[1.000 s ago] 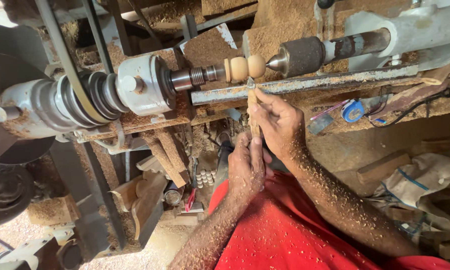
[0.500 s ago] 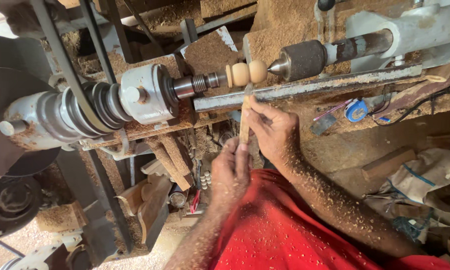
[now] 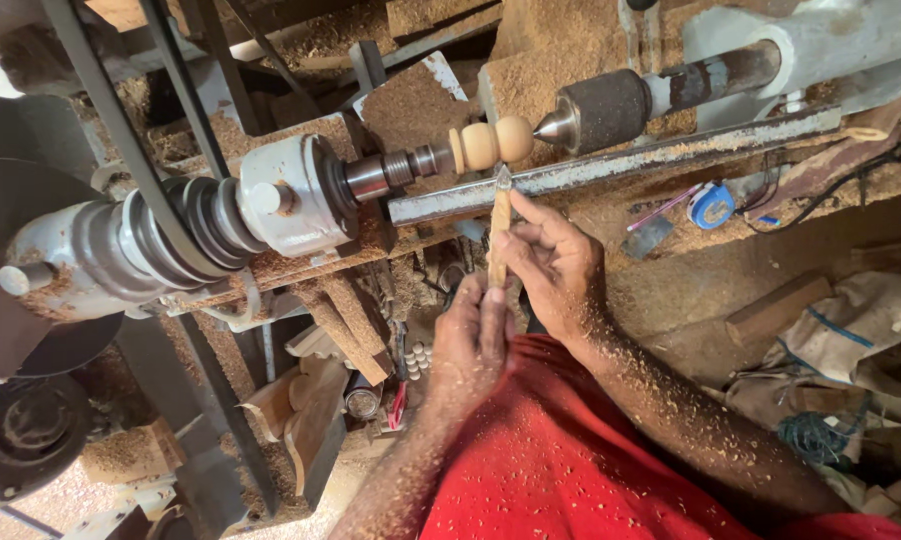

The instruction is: The person uses a woodworking lathe to shape a cylindrical piece of wood, applying a chisel to carve detail and then using sandpaper to smooth the surface while the wood rotates.

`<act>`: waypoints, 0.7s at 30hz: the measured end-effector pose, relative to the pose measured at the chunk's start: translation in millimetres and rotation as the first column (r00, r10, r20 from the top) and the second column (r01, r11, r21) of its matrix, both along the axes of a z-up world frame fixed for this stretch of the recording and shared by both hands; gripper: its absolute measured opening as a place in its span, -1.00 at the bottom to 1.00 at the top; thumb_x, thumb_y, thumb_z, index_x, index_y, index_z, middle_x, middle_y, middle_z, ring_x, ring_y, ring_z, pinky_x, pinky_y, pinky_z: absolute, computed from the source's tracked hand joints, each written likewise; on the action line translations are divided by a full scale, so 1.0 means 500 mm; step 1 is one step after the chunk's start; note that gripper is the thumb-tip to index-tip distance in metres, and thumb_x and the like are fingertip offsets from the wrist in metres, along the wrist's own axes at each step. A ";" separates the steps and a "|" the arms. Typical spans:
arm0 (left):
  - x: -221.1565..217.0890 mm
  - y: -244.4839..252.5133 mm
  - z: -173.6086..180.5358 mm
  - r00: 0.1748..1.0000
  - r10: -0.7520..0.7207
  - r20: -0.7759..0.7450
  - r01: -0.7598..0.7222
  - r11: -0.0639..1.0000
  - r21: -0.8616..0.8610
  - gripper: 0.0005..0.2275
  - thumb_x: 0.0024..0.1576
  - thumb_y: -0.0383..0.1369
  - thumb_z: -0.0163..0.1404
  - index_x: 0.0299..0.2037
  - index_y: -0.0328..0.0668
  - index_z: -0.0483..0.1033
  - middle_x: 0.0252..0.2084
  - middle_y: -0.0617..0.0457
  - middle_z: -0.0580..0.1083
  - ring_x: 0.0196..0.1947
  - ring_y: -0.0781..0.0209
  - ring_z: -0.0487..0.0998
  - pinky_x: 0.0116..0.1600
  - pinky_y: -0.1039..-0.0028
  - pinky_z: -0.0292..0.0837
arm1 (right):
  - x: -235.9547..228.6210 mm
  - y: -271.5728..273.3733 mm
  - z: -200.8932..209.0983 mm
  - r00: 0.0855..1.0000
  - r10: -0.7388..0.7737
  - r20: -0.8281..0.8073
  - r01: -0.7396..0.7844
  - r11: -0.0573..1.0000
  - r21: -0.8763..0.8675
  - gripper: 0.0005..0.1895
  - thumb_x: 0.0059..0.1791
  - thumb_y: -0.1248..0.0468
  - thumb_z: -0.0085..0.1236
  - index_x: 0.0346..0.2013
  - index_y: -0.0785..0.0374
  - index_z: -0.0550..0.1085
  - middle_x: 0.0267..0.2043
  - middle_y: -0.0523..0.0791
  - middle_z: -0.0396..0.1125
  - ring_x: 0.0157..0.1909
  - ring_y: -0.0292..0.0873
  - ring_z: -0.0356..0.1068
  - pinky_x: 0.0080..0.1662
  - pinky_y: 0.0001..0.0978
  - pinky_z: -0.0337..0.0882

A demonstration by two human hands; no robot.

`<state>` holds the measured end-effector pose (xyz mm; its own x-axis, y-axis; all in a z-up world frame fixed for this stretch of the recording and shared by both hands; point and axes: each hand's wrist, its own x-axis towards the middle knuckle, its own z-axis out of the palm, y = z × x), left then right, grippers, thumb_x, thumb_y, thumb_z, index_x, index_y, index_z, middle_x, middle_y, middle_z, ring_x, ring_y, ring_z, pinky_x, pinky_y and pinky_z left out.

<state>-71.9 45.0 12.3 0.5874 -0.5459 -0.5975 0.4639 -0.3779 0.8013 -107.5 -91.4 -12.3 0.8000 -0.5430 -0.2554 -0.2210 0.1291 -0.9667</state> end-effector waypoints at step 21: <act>0.027 0.018 -0.002 0.994 0.007 0.113 -0.017 0.996 0.083 -0.71 0.33 -0.19 -0.18 -0.02 -0.20 0.54 -0.62 0.23 0.37 -0.68 0.44 0.36 -0.55 0.55 0.31 | 0.025 0.005 -0.008 0.998 -0.001 -0.068 -0.009 0.989 -0.148 -0.61 0.07 0.42 0.17 0.20 0.43 0.46 -0.18 -0.12 0.54 -0.21 -0.44 0.45 -0.17 -0.56 0.51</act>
